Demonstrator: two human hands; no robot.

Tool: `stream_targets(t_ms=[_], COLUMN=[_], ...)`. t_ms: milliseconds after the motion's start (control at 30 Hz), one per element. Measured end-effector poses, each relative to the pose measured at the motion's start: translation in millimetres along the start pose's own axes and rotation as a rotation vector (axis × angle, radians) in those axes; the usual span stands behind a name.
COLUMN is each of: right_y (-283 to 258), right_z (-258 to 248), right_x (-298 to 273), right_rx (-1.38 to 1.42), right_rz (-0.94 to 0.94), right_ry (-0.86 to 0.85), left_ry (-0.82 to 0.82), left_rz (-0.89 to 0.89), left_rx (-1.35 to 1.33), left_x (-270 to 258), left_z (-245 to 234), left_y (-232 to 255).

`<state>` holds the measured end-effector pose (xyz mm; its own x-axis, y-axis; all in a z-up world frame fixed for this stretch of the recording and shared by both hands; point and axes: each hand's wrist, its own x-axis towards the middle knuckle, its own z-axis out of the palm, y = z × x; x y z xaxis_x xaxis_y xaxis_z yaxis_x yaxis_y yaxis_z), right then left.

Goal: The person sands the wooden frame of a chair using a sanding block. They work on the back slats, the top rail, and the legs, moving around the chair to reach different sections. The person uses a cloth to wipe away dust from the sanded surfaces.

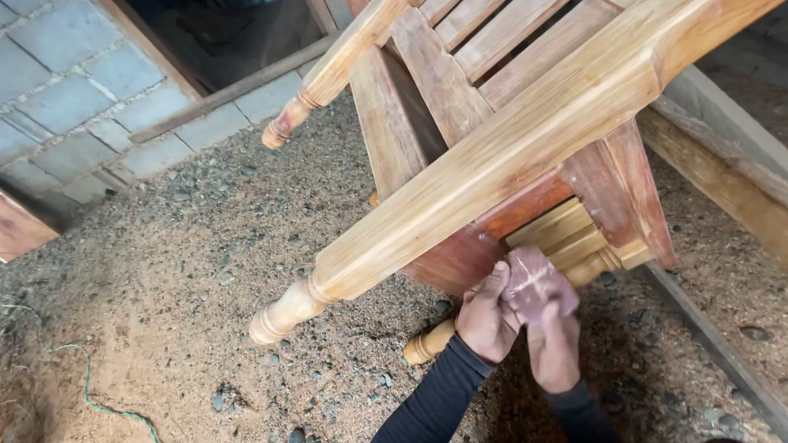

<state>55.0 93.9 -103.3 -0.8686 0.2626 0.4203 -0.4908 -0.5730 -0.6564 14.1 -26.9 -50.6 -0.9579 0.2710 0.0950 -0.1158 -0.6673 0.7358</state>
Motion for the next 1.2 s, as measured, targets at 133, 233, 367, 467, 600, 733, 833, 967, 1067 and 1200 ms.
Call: stream_targets(t_ms=[133,233,367,467,600,733,833,967,1067,1200], right_y=[-30,-51,0,17,8,-29,-42,-34,-32,-30], right_z=[8,26,26,57,51,77,76,45,56,71], right_x=[39,100,151,135,125,161,137,139,145,117], right_rx=[-0.458,-1.07,-1.572,-1.557,-1.562,-1.757,-1.89,-1.553,-1.633,-1.49], right_rz=[-0.027,-0.44,-0.782,-0.68,-0.489,-0.421,-0.231,-0.581,-0.447,-0.435], right_ry=[0.247,0.195,0.024,-0.077,-0.263,-0.445,-0.531,-0.538,-0.474,-0.445], left_ry=[0.021,0.239,0.487,0.398,0.373,0.405,0.419,0.445,0.482,0.534], left_rz=[0.103,0.773,1.245,0.999,0.641,0.632,0.631,0.836,0.757,0.812], left_rx=[0.876,1.634,1.851,2.0,1.953,2.02,1.988,2.013,1.976,1.968], left_x=[-28,-40,-26,-20,-16,-6,-20,-9,-11,-7], left_z=[6,10,-12,-38,-32,-23,-24,-31,-11,-12], left_y=[42,114,190,197,205,206,198,190,196,193])
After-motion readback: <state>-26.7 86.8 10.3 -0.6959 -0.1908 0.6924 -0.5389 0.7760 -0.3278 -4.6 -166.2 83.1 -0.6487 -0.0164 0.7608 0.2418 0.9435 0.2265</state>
